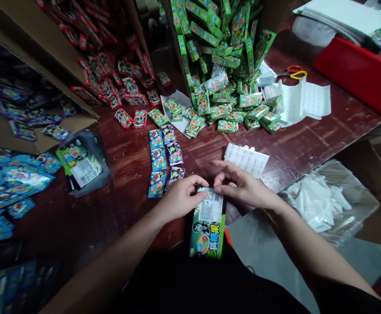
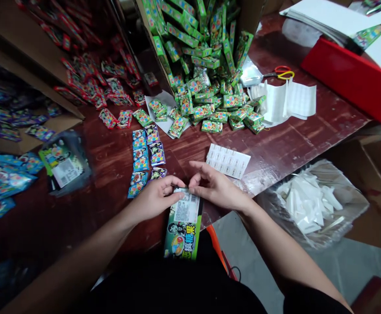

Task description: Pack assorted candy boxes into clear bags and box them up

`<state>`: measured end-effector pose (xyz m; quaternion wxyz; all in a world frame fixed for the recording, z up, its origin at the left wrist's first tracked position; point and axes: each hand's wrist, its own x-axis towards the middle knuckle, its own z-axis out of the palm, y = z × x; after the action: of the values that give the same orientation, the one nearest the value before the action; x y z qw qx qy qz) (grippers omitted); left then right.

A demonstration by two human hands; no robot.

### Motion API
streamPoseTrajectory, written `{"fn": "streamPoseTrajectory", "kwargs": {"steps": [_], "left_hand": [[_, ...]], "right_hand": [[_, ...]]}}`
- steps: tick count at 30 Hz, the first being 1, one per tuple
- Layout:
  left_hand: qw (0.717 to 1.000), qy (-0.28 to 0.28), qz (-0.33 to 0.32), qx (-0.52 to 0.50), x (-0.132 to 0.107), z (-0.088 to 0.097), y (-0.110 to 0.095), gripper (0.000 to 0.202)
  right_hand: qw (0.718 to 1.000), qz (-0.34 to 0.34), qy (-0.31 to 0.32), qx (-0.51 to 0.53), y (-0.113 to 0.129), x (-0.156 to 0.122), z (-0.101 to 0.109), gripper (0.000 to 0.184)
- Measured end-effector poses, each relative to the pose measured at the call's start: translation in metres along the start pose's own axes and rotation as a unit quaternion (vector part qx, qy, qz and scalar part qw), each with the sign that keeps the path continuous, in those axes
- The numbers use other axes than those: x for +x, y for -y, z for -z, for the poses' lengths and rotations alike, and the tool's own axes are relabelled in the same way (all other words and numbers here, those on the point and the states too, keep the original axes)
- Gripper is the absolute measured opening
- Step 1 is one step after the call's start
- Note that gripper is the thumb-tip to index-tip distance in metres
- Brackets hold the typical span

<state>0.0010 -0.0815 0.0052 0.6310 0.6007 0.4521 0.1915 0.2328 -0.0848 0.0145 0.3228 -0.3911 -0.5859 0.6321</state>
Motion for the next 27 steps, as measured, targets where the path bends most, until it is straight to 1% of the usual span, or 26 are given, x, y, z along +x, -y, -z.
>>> {"fn": "streamPoseTrajectory", "kwargs": {"steps": [3, 5, 6, 8, 11, 12, 14, 17, 18, 19, 20, 21, 22, 24, 25, 26, 27], "left_hand": [[1.000, 0.003, -0.003, -0.021, 0.002, -0.001, 0.001, 0.022], [1.000, 0.003, -0.005, -0.012, 0.004, -0.001, 0.002, 0.022], [1.000, 0.002, -0.004, -0.005, 0.004, -0.001, 0.003, 0.022], [1.000, 0.002, -0.003, -0.007, 0.004, -0.001, 0.002, 0.022], [0.999, 0.007, -0.002, -0.049, 0.001, -0.001, 0.000, 0.023], [0.998, 0.009, 0.000, -0.066, 0.000, -0.001, -0.001, 0.023], [0.996, 0.013, 0.005, -0.092, -0.001, -0.003, -0.001, 0.022], [0.994, 0.021, 0.006, -0.110, -0.001, -0.001, -0.001, 0.026], [0.993, 0.022, 0.003, -0.113, -0.001, 0.003, -0.001, 0.029], [0.993, 0.016, -0.002, -0.114, -0.002, 0.009, -0.002, 0.033], [0.994, -0.002, -0.010, -0.113, -0.003, 0.017, -0.003, 0.036], [0.993, -0.035, -0.020, -0.113, -0.005, 0.026, -0.005, 0.040], [0.990, -0.076, -0.027, -0.120, -0.009, 0.036, -0.007, 0.044], [0.971, -0.170, -0.037, -0.167, -0.017, 0.053, -0.009, 0.055], [0.956, -0.208, -0.040, -0.203, -0.021, 0.057, -0.009, 0.063], [0.941, -0.236, -0.042, -0.240, -0.024, 0.059, -0.008, 0.072], [0.927, -0.255, -0.043, -0.272, -0.028, 0.057, -0.006, 0.078]], "right_hand": [[0.997, -0.004, -0.003, -0.081, 0.000, 0.001, -0.002, 0.067], [0.987, 0.009, -0.019, -0.157, 0.002, 0.001, -0.003, 0.073], [0.979, 0.025, -0.034, -0.200, 0.002, 0.000, -0.004, 0.078], [0.952, 0.064, -0.070, -0.290, 0.004, -0.003, -0.007, 0.085], [0.909, 0.116, -0.096, -0.389, 0.006, -0.009, -0.013, 0.086], [0.902, 0.121, -0.094, -0.403, 0.006, -0.011, -0.016, 0.085], [0.901, 0.113, -0.091, -0.409, 0.004, -0.014, -0.021, 0.085], [0.915, 0.084, -0.066, -0.390, -0.003, -0.016, -0.025, 0.083], [0.922, 0.078, -0.061, -0.375, -0.006, -0.016, -0.024, 0.082], [0.930, 0.078, -0.069, -0.354, -0.009, -0.018, -0.023, 0.080], [0.938, 0.081, -0.094, -0.323, -0.011, -0.020, -0.021, 0.079], [0.946, 0.086, -0.138, -0.282, -0.014, -0.023, -0.018, 0.077], [0.949, 0.090, -0.195, -0.230, -0.016, -0.027, -0.017, 0.074], [0.941, 0.082, -0.310, -0.109, -0.021, -0.032, -0.017, 0.068], [0.934, 0.068, -0.346, -0.051, -0.024, -0.033, -0.020, 0.067], [0.931, 0.049, -0.362, -0.003, -0.027, -0.032, -0.025, 0.069], [0.930, 0.030, -0.364, 0.035, -0.031, -0.029, -0.031, 0.073]]}}
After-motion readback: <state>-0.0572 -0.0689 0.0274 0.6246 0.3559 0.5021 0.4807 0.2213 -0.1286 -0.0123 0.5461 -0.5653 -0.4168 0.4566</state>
